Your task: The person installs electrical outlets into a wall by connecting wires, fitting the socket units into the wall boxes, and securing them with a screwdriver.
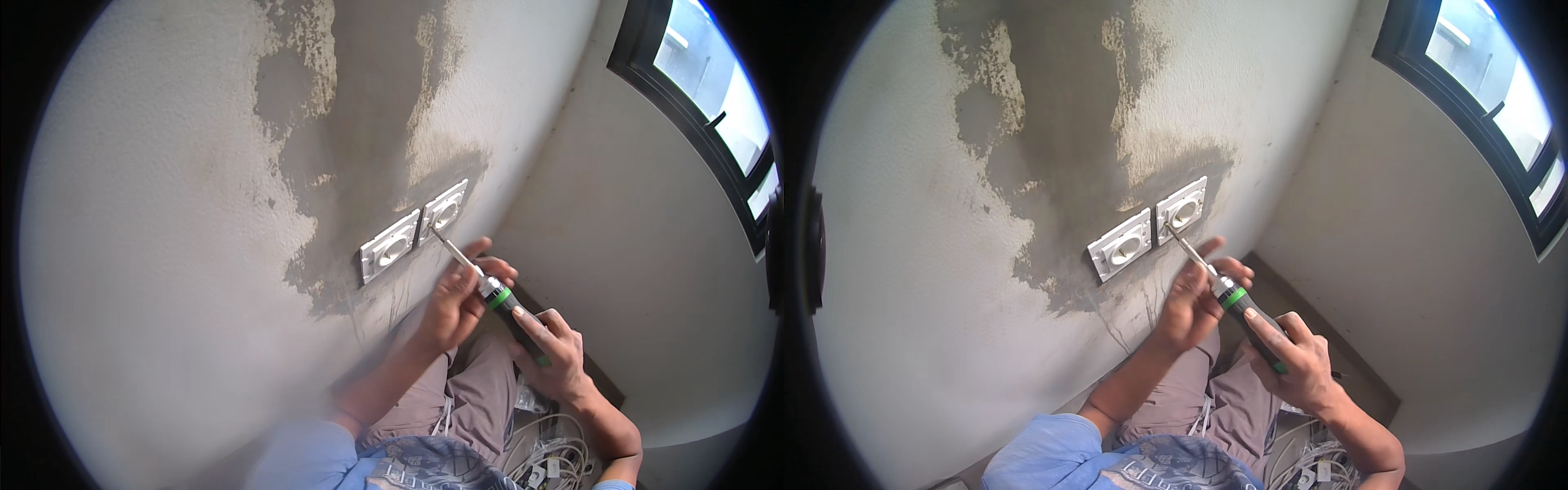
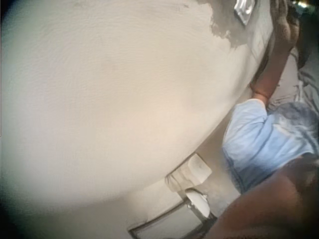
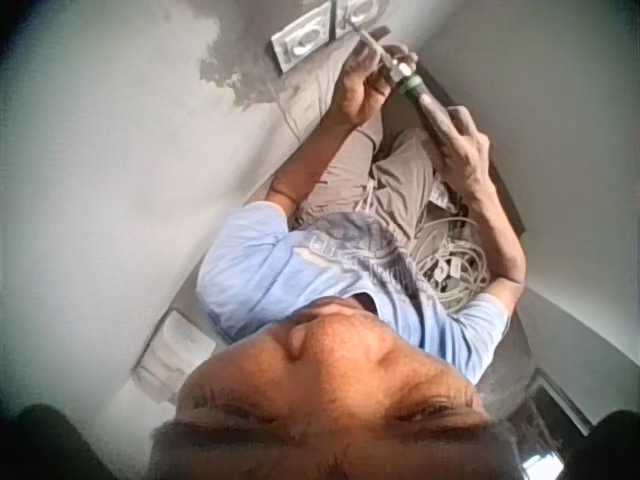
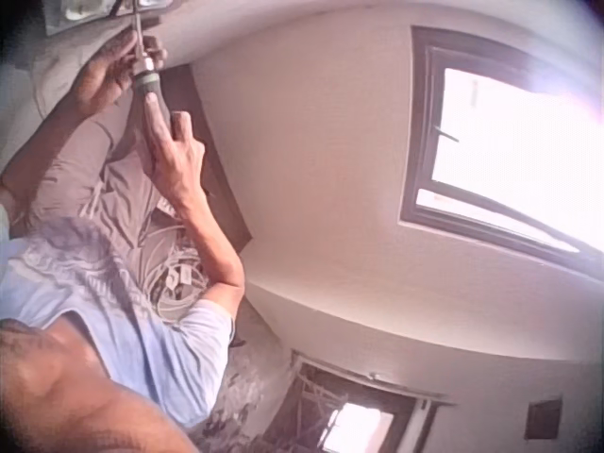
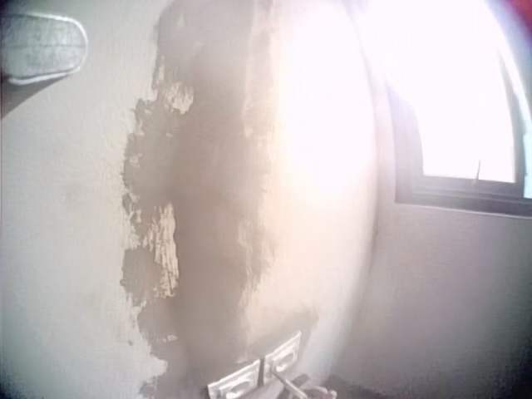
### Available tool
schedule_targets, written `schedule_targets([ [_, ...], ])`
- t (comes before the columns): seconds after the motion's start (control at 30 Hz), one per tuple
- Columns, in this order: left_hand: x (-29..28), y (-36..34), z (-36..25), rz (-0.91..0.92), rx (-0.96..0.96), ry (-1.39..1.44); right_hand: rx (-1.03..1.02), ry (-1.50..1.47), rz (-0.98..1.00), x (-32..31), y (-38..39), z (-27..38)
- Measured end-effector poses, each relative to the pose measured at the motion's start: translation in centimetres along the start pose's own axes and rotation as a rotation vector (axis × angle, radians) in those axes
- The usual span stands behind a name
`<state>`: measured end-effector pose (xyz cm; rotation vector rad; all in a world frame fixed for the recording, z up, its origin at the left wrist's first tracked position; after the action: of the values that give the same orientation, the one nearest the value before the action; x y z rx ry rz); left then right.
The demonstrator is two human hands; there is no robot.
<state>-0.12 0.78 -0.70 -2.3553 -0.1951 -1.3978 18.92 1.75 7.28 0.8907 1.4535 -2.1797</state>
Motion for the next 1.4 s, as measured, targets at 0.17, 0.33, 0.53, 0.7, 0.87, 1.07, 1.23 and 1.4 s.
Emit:
schedule_targets([
  [0.17, 4.5, -1.0, 3.4, -0.245, -0.017, 0.135, 1.311, -1.222, -0.155, 1.3, 0.6, 0.5],
  [0.33, 5.5, -0.9, 2.9, -0.289, 0.005, 0.247, 0.525, -0.488, -0.017, -0.7, -0.4, 0.9],
  [0.53, 5.7, -0.5, 2.8, -0.342, -0.017, 0.211, -0.029, 0.069, 0.105, -1.5, 0.3, -0.4],
  [0.7, 5.3, -1.2, 2.6, -0.311, -0.092, 0.416, 1.407, -1.15, 0.048, -0.5, 0.2, 0.8],
  [0.87, 5.5, -1.5, 1.9, -0.332, -0.134, 0.431, 1.132, -0.784, 0.139, -1.7, -0.4, 1.4],
  [1.07, 3.9, -2.2, 2.6, 0.07, -0.126, 0.68, -0.264, 0.415, 0.197, -2.0, -0.7, 1.4],
  [1.23, 3.4, -3.3, 2.2, 0.166, -0.199, 0.685, -0.286, 0.406, 0.108, -1.8, -1.5, 0.5],
  [1.4, 3.0, -3.1, 2.3, 0.172, -0.26, 0.691, 0.457, -0.416, 0.056, -0.7, -0.8, 0.1],
])
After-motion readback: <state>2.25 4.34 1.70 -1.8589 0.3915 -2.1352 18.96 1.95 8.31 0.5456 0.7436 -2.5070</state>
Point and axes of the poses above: each hand's wrist, its own y-axis away from the middle knuckle, its own x-axis out of the palm, z = x × y, the point moved 1 cm from there along -y, towards the middle knuckle, and after that the axes turned 15 degrees about -z, right-handed, at the moved point
